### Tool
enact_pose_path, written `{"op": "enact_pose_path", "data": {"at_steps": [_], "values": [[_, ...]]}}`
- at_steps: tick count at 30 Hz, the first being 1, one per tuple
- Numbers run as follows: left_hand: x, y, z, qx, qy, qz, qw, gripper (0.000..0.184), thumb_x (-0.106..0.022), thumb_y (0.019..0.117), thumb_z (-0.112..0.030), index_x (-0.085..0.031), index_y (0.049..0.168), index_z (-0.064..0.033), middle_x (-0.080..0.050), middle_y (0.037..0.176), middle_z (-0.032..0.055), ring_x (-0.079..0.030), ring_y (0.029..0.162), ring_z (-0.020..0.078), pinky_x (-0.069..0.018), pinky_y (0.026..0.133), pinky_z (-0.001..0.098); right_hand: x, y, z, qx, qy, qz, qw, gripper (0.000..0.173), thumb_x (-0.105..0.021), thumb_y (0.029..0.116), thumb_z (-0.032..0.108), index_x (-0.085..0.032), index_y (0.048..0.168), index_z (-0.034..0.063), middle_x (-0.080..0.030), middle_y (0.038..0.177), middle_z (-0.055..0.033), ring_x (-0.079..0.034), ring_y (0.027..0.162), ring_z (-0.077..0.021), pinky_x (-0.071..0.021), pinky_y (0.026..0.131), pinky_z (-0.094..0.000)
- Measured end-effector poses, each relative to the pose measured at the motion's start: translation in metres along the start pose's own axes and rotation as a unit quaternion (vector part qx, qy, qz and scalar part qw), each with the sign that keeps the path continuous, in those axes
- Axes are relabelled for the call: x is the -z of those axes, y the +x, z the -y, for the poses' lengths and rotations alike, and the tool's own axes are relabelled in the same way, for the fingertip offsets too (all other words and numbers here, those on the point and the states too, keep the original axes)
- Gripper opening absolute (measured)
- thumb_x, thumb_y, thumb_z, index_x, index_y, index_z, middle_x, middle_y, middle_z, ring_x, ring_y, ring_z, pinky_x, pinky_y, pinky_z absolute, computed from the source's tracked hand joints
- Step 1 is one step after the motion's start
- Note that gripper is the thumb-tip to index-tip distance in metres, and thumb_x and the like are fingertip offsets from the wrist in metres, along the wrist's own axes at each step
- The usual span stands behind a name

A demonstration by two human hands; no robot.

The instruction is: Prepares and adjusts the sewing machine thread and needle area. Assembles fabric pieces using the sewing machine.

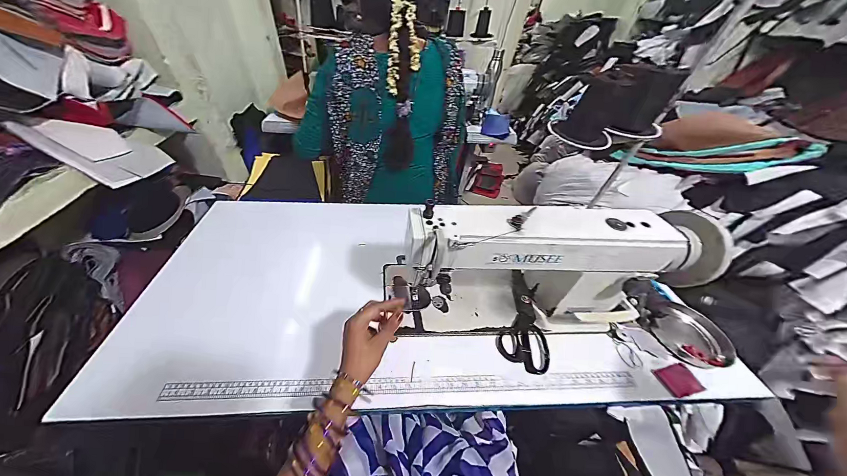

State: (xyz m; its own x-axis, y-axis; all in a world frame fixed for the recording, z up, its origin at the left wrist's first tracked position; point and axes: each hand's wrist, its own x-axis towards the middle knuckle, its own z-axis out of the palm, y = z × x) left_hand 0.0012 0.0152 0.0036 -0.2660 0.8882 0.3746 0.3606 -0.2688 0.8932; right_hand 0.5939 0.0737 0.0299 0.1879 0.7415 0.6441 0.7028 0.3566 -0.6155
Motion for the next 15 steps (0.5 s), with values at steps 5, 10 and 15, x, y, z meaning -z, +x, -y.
{"op": "enact_pose_path", "data": {"at_steps": [5, 10, 15], "values": [[-0.024, 0.048, -0.001, 0.083, -0.055, -0.042, 0.994, 0.022, -0.061, 0.0999, -0.013, -0.075, 0.108, 0.0027, -0.074, 0.098, 0.01, -0.064, 0.079, 0.0065, -0.0521, 0.078, 0.0269, -0.165, -0.081, 0.132, -0.064, 0.096, 0.151, 0.982, 0.029, -0.06, 0.0952, 0.003, -0.064, 0.117, -0.0158, -0.067, 0.119, -0.0288, -0.068, 0.108, -0.0262, -0.0557, 0.089, -0.039], [-0.04, 0.056, 0.004, 0.189, -0.204, -0.026, 0.96, 0.026, -0.053, 0.1063, -0.012, -0.07, 0.103, 0.0069, -0.071, 0.087, 0.0039, -0.051, 0.061, -0.0023, -0.0376, 0.053, 0.0159, -0.266, -0.141, 0.16, 0.071, 0.047, 0.188, 0.978, 0.024, -0.06, 0.0874, 0.014, -0.077, 0.095, -0.0026, -0.075, 0.097, -0.019, -0.07, 0.091, -0.0368, -0.0464, 0.081, -0.06], [-0.05, 0.052, 0.009, 0.143, -0.235, 0.028, 0.961, 0.025, -0.056, 0.1027, -0.009, -0.065, 0.117, 0.0099, -0.068, 0.103, 0.0095, -0.055, 0.076, 0.0002, -0.0449, 0.065, 0.0176, -0.267, -0.144, 0.162, 0.084, 0.012, 0.171, 0.982, 0.025, -0.059, 0.0873, 0.015, -0.077, 0.093, -0.0023, -0.074, 0.097, -0.0193, -0.069, 0.093, -0.0399, -0.0446, 0.083, -0.0633]]}}
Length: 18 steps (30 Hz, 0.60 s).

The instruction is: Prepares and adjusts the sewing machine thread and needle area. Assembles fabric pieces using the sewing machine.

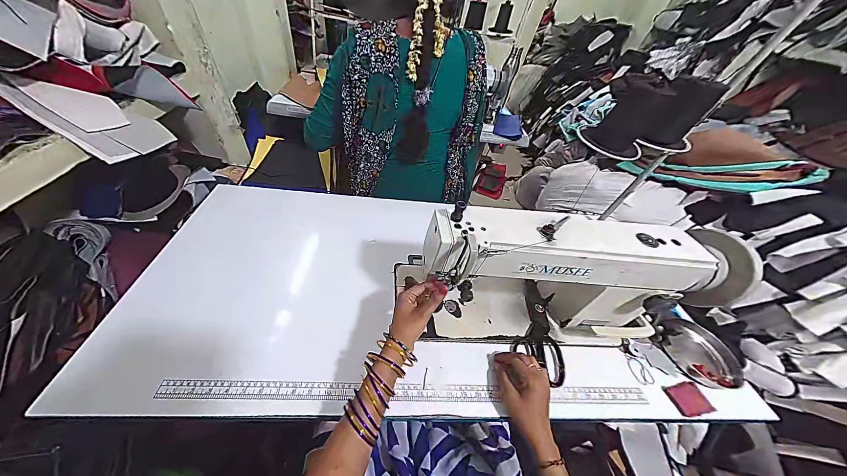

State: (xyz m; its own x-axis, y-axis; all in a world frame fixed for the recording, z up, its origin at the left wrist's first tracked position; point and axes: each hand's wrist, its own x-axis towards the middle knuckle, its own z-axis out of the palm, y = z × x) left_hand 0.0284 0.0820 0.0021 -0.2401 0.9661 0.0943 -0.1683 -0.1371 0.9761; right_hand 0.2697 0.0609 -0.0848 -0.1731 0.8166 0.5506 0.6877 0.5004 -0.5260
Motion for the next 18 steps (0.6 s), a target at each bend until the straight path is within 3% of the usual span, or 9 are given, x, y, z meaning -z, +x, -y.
{"op": "enact_pose_path", "data": {"at_steps": [3, 7, 8, 11, 15, 18], "values": [[-0.009, 0.0, -0.005, 0.008, -0.021, -0.023, 1.0, 0.023, -0.058, 0.1018, -0.005, -0.065, 0.116, 0.0111, -0.069, 0.104, 0.0119, -0.057, 0.079, 0.0019, -0.0462, 0.069, 0.0187, 0.001, 0.0, -0.001, 0.008, -0.01, -0.007, 1.0, 0.026, -0.059, 0.0867, 0.016, -0.077, 0.091, -0.0017, -0.074, 0.094, -0.0189, -0.069, 0.091, -0.0388, -0.0452, 0.082, -0.0615], [-0.012, 0.005, -0.007, 0.039, -0.074, -0.072, 0.994, 0.014, -0.06, 0.1002, -0.003, -0.069, 0.103, 0.0081, -0.066, 0.085, 0.0049, -0.052, 0.064, 0.0011, -0.0416, 0.058, 0.0179, -0.001, 0.0, 0.001, 0.02, -0.031, -0.01, 0.999, 0.026, -0.059, 0.0856, 0.017, -0.077, 0.089, -0.0007, -0.074, 0.094, -0.019, -0.069, 0.088, -0.0396, -0.0449, 0.079, -0.0613], [-0.01, 0.003, -0.008, 0.056, -0.103, -0.065, 0.991, 0.016, -0.056, 0.1026, -0.004, -0.067, 0.107, 0.0071, -0.064, 0.085, 0.004, -0.05, 0.064, 0.0016, -0.0403, 0.056, 0.0176, -0.001, -0.001, 0.0, 0.022, -0.035, -0.013, 0.999, 0.026, -0.058, 0.0856, 0.017, -0.077, 0.089, -0.0003, -0.074, 0.094, -0.0187, -0.069, 0.088, -0.0388, -0.045, 0.079, -0.0603], [0.007, -0.01, -0.016, 0.136, -0.264, -0.034, 0.954, 0.027, -0.035, 0.1109, -0.017, -0.058, 0.117, -0.0056, -0.063, 0.099, 0.0004, -0.06, 0.08, 0.0052, -0.0487, 0.067, 0.02, -0.002, -0.001, -0.002, 0.024, -0.036, -0.016, 0.999, 0.026, -0.058, 0.0858, 0.017, -0.078, 0.089, -0.0003, -0.074, 0.095, -0.0181, -0.068, 0.089, -0.0378, -0.045, 0.08, -0.0589], [0.026, -0.027, -0.023, 0.099, -0.447, -0.019, 0.889, 0.039, -0.02, 0.1117, -0.029, -0.056, 0.101, -0.0197, -0.07, 0.092, -0.0042, -0.068, 0.077, 0.0056, -0.0551, 0.064, 0.0201, -0.002, -0.002, -0.003, 0.026, -0.039, -0.015, 0.999, 0.027, -0.058, 0.0859, 0.018, -0.078, 0.089, 0.0006, -0.075, 0.094, -0.0174, -0.069, 0.088, -0.0372, -0.0452, 0.08, -0.0589], [0.043, -0.035, -0.021, 0.081, -0.446, -0.007, 0.892, 0.045, -0.019, 0.1119, -0.03, -0.06, 0.094, -0.0227, -0.07, 0.084, -0.0067, -0.067, 0.072, 0.0044, -0.0553, 0.062, 0.0195, -0.002, -0.002, -0.003, 0.031, -0.043, -0.015, 0.998, 0.026, -0.059, 0.0858, 0.018, -0.078, 0.089, 0.0011, -0.075, 0.095, -0.0176, -0.069, 0.088, -0.0376, -0.0457, 0.079, -0.0596]]}}
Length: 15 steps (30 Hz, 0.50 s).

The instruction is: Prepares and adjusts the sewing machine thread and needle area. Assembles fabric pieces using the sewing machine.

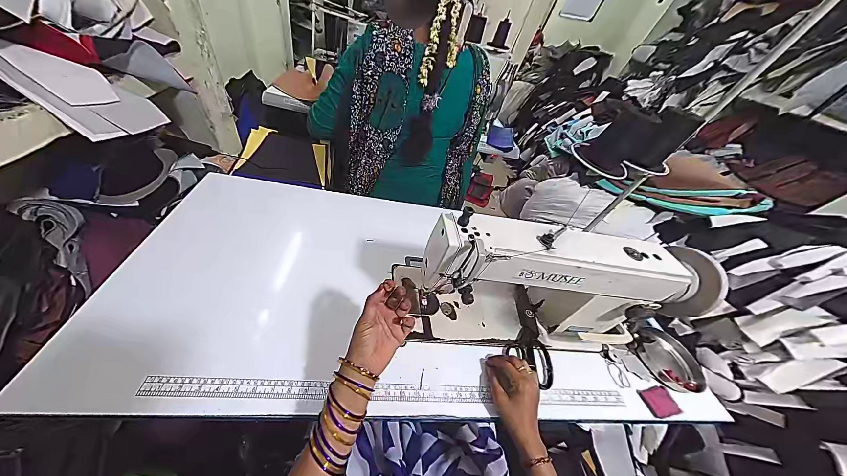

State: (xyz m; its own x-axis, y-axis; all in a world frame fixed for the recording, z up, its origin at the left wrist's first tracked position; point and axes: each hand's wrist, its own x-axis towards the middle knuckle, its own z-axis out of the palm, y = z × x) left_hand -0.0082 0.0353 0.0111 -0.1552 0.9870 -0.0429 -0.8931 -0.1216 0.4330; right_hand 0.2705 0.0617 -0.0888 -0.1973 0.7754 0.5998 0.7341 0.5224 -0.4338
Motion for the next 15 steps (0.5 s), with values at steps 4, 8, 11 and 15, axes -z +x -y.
{"op": "enact_pose_path", "data": {"at_steps": [4, 8, 11, 15], "values": [[0.036, -0.005, -0.021, -0.073, 0.323, -0.16, 0.93, 0.02, -0.038, 0.1092, -0.012, -0.057, 0.115, -0.0105, -0.065, 0.088, -0.0038, -0.061, 0.075, 0.0031, -0.0494, 0.064, 0.0197, 0.001, 0.001, 0.001, -0.006, 0.011, 0.006, 1.0, 0.024, -0.06, 0.0845, 0.015, -0.078, 0.089, 0.0001, -0.075, 0.095, -0.0183, -0.069, 0.089, -0.0389, -0.0459, 0.08, -0.0615], [0.062, -0.003, -0.037, -0.227, 0.691, -0.124, 0.675, 0.063, -0.07, 0.0889, -0.006, -0.049, 0.148, -0.0006, -0.053, 0.146, 0.0248, -0.06, 0.121, 0.0417, -0.05, 0.094, 0.0576, 0.01, 0.012, 0.009, -0.05, 0.072, 0.007, 0.996, 0.023, -0.061, 0.087, 0.007, -0.075, 0.098, -0.0064, -0.074, 0.097, -0.0216, -0.071, 0.091, -0.0345, -0.0538, 0.083, -0.0527], [0.023, 0.002, -0.014, -0.224, 0.651, 0.005, 0.725, 0.048, -0.067, 0.0963, -0.015, -0.056, 0.141, 0.0009, -0.06, 0.14, 0.0219, -0.069, 0.104, 0.028, -0.0578, 0.082, 0.0403, 0.02, 0.038, 0.031, -0.017, 0.098, -0.033, 0.994, 0.023, -0.059, 0.0911, 0.007, -0.073, 0.102, -0.0082, -0.073, 0.1, -0.0222, -0.07, 0.086, -0.0259, -0.0563, 0.077, -0.0392], [-0.019, 0.02, 0.017, -0.186, 0.709, -0.011, 0.68, 0.039, -0.066, 0.0975, -0.028, -0.069, 0.129, -0.0052, -0.07, 0.122, 0.0157, -0.068, 0.091, 0.0271, -0.0535, 0.082, 0.0459, 0.031, 0.075, 0.066, 0.032, 0.118, -0.074, 0.99, 0.022, -0.059, 0.0926, 0.005, -0.074, 0.102, -0.0071, -0.073, 0.107, -0.0208, -0.07, 0.098, -0.0194, -0.0563, 0.084, -0.029]]}}
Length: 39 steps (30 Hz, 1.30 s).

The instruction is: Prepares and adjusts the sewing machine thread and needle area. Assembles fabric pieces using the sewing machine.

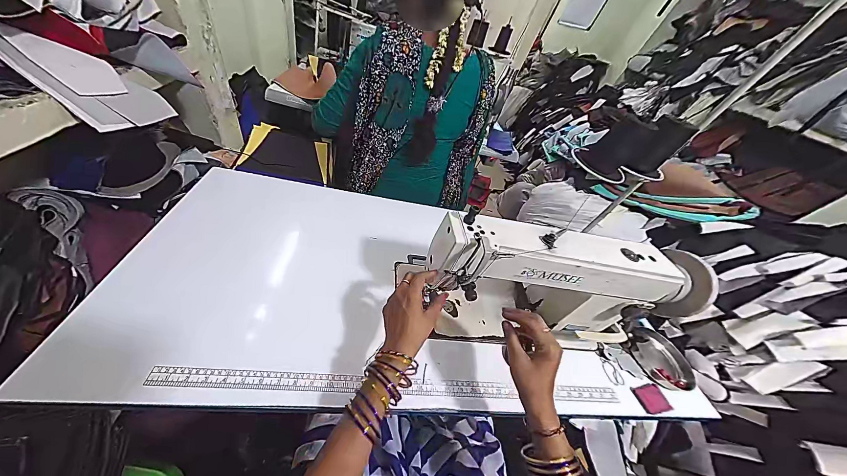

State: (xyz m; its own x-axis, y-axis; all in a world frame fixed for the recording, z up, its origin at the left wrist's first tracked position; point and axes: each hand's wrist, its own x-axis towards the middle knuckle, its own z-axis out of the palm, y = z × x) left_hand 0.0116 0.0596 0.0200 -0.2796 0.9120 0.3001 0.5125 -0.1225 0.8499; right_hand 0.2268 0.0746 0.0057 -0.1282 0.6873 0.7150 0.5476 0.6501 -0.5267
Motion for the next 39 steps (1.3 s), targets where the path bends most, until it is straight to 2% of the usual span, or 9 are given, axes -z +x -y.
{"op": "enact_pose_path", "data": {"at_steps": [2, 6, 9, 12, 14, 18, 25, 30, 39], "values": [[-0.005, 0.009, -0.003, 0.03, 0.043, -0.014, 0.999, 0.038, -0.07, 0.0955, -0.033, -0.072, 0.122, -0.0064, -0.073, 0.118, 0.0143, -0.071, 0.099, 0.0314, -0.0537, 0.086, 0.052, -0.005, 0.014, 0.005, 0.028, -0.019, 0.01, 0.999, 0.021, -0.061, 0.0927, 0.009, -0.076, 0.103, -0.0035, -0.072, 0.115, -0.0209, -0.068, 0.112, -0.0275, -0.0529, 0.097, -0.0396], [0.008, 0.014, -0.003, 0.055, 0.104, 0.075, 0.99, 0.043, -0.065, 0.0977, -0.043, -0.073, 0.12, -0.008, -0.07, 0.121, 0.0155, -0.068, 0.1, 0.0331, -0.0509, 0.087, 0.0547, -0.028, 0.034, 0.01, 0.055, -0.058, 0.017, 0.997, 0.02, -0.066, 0.0905, 0.012, -0.079, 0.103, 0.0037, -0.07, 0.122, -0.0194, -0.06, 0.115, -0.0425, -0.0442, 0.098, -0.058], [0.01, 0.017, -0.001, 0.048, 0.078, 0.197, 0.976, 0.036, -0.055, 0.1051, -0.033, -0.07, 0.123, -0.0058, -0.071, 0.116, 0.0154, -0.068, 0.103, 0.0306, -0.0502, 0.093, 0.0533, -0.043, 0.041, 0.015, 0.043, -0.032, -0.014, 0.998, 0.017, -0.067, 0.0878, 0.007, -0.079, 0.099, 0.0025, -0.072, 0.112, -0.0191, -0.062, 0.108, -0.0405, -0.047, 0.094, -0.0544], [0.004, 0.015, 0.007, 0.002, -0.139, 0.204, 0.969, 0.026, -0.048, 0.1061, -0.011, -0.068, 0.111, 0.0039, -0.062, 0.07, -0.0015, -0.056, 0.06, 0.0037, -0.0481, 0.062, 0.0218, -0.047, 0.038, 0.016, 0.023, 0.009, -0.041, 0.999, 0.018, -0.066, 0.0865, 0.006, -0.079, 0.098, 0.0021, -0.073, 0.105, -0.0177, -0.064, 0.1, -0.0343, -0.0478, 0.091, -0.049], [0.011, 0.014, 0.0, -0.015, -0.303, 0.153, 0.941, 0.024, -0.044, 0.1031, -0.004, -0.066, 0.106, 0.0046, -0.051, 0.062, -0.0118, -0.046, 0.053, -0.0039, -0.0424, 0.056, 0.0149, -0.045, 0.036, 0.015, 0.016, 0.033, -0.046, 0.998, 0.018, -0.065, 0.0875, 0.006, -0.079, 0.098, 0.002, -0.073, 0.106, -0.0175, -0.066, 0.1, -0.0305, -0.0493, 0.089, -0.0446], [0.034, 0.023, -0.025, -0.065, -0.289, 0.104, 0.949, 0.022, -0.049, 0.1018, -0.002, -0.071, 0.103, 0.0011, -0.06, 0.067, -0.0115, -0.049, 0.055, -0.0055, -0.0428, 0.056, 0.0124, -0.037, 0.03, 0.015, -0.017, 0.092, -0.055, 0.994, 0.02, -0.061, 0.0891, 0.006, -0.079, 0.098, 0.0013, -0.075, 0.105, -0.0158, -0.068, 0.098, -0.0234, -0.0516, 0.082, -0.0375], [0.056, 0.024, -0.056, -0.106, -0.067, 0.213, 0.969, 0.024, -0.052, 0.0986, -0.004, -0.073, 0.11, 0.0006, -0.061, 0.069, -0.0099, -0.046, 0.052, -0.0084, -0.0397, 0.051, 0.0102, -0.035, 0.057, 0.018, -0.009, 0.174, 0.005, 0.985, 0.022, -0.058, 0.0949, 0.005, -0.076, 0.103, -0.0025, -0.073, 0.096, -0.0143, -0.066, 0.079, -0.0156, -0.0539, 0.072, -0.031], [0.074, 0.027, -0.02, -0.008, -0.096, 0.142, 0.985, 0.02, -0.048, 0.0951, 0.004, -0.067, 0.098, -0.0002, -0.051, 0.056, -0.0142, -0.043, 0.047, -0.0067, -0.0366, 0.049, 0.0114, -0.04, 0.072, 0.016, -0.066, 0.157, 0.132, 0.977, 0.028, -0.053, 0.1015, 0.012, -0.075, 0.114, -0.0004, -0.076, 0.096, -0.0161, -0.071, 0.085, -0.0269, -0.0533, 0.083, -0.0489], [0.054, 0.023, -0.039, -0.093, -0.13, 0.179, 0.971, 0.018, -0.05, 0.0942, 0.001, -0.067, 0.1, -0.0009, -0.053, 0.06, -0.0163, -0.044, 0.049, -0.0091, -0.0374, 0.05, 0.0095, -0.036, 0.085, 0.011, -0.028, 0.226, 0.242, 0.943, 0.029, -0.047, 0.1005, 0.007, -0.072, 0.11, -0.0041, -0.069, 0.081, -0.0112, -0.061, 0.071, -0.0147, -0.0493, 0.074, -0.037]]}}
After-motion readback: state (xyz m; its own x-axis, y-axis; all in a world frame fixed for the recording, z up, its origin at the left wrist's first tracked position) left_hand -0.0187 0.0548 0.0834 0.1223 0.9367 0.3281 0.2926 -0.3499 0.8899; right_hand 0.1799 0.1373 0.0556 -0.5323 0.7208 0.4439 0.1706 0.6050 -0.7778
